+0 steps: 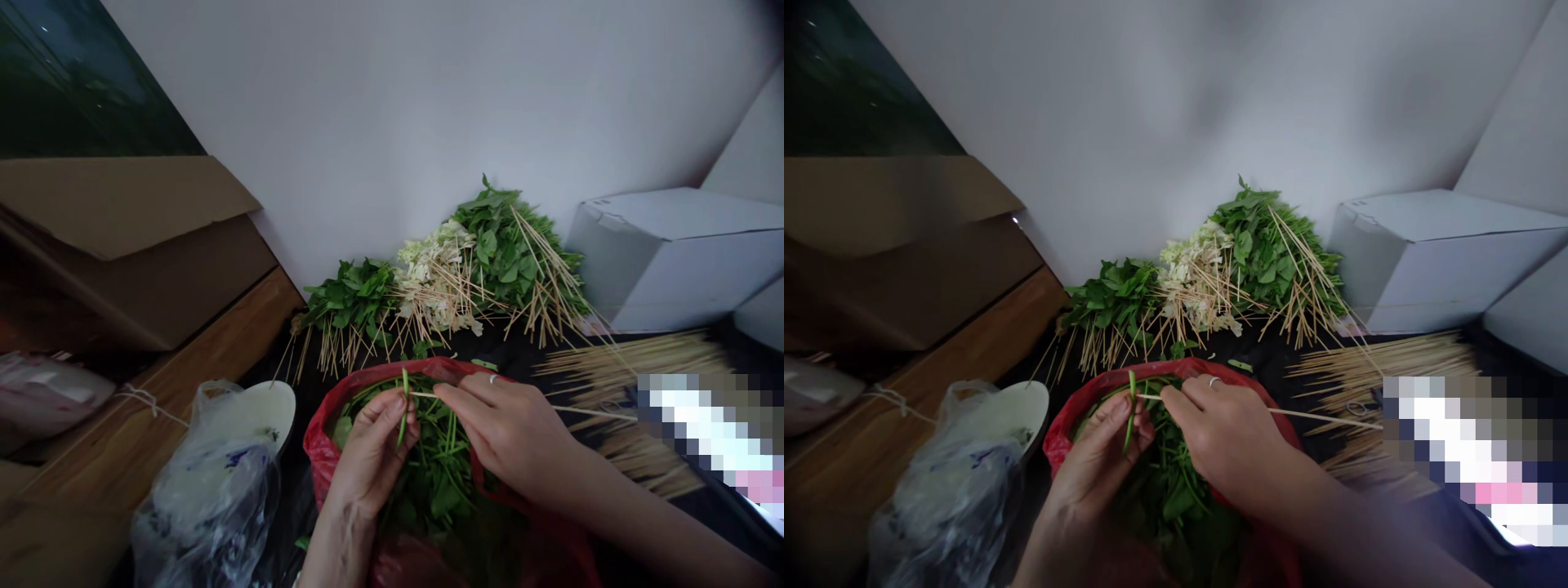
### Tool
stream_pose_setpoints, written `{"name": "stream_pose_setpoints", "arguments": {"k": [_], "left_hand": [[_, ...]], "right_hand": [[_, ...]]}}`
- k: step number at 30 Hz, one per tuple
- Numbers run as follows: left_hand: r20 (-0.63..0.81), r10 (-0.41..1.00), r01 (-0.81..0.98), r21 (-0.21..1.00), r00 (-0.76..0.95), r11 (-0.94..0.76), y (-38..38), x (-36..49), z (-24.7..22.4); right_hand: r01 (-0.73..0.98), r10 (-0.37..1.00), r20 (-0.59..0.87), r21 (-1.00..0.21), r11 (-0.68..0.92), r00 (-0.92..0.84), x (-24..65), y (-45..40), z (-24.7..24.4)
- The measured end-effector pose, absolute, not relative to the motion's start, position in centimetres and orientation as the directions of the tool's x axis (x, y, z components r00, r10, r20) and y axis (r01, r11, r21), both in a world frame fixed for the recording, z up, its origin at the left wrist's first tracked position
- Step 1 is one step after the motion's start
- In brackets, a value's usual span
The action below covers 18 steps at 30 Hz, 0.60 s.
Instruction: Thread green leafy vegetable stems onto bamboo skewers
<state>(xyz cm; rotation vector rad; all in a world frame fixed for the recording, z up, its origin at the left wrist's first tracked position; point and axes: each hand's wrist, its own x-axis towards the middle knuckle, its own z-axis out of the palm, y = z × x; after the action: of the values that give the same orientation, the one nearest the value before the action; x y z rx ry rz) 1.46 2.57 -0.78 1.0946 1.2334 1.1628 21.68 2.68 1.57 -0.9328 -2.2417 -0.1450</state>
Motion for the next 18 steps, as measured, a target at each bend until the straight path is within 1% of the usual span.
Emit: {"name": "stream_pose_setpoints", "arguments": {"k": [2, 5, 7, 9, 12, 14, 18], "left_hand": [[-0.143, 0.99, -0.171, 0.975, -0.007, 0.14, 2.4, 1.9, -0.7], [-0.175, 0.983, -0.37, 0.911, 0.048, 0.18, 2.2, 2.7, -0.4], [-0.16, 0.985, -0.43, 0.887, 0.059, 0.17, 2.2, 2.9, 0.0], [-0.129, 0.992, -0.436, 0.892, 0.004, 0.118, 2.3, 2.7, 0.5], [-0.088, 0.994, -0.394, 0.917, -0.063, 0.056, 2.5, 2.2, 0.9], [-0.075, 0.996, -0.37, 0.927, -0.042, 0.054, 2.5, 2.1, 0.7], [-0.104, 0.992, -0.349, 0.929, 0.075, 0.123, 2.4, 2.2, -0.1]], "right_hand": [[0.663, 0.574, 0.643, -0.134, 0.737, -0.507, 21.4, 2.5, 1.4], [0.667, 0.558, 0.66, -0.115, 0.736, -0.503, 20.9, 2.3, 1.1], [0.659, 0.549, 0.671, -0.118, 0.743, -0.498, 20.8, 2.3, 1.0], [0.653, 0.555, 0.668, -0.135, 0.745, -0.495, 21.0, 2.5, 1.1], [0.652, 0.575, 0.665, -0.172, 0.739, -0.477, 21.4, 2.6, 1.3], [0.639, 0.568, 0.669, -0.178, 0.748, -0.479, 21.4, 2.7, 1.3], [0.611, 0.556, 0.666, -0.187, 0.769, -0.497, 21.4, 2.8, 1.3]]}}
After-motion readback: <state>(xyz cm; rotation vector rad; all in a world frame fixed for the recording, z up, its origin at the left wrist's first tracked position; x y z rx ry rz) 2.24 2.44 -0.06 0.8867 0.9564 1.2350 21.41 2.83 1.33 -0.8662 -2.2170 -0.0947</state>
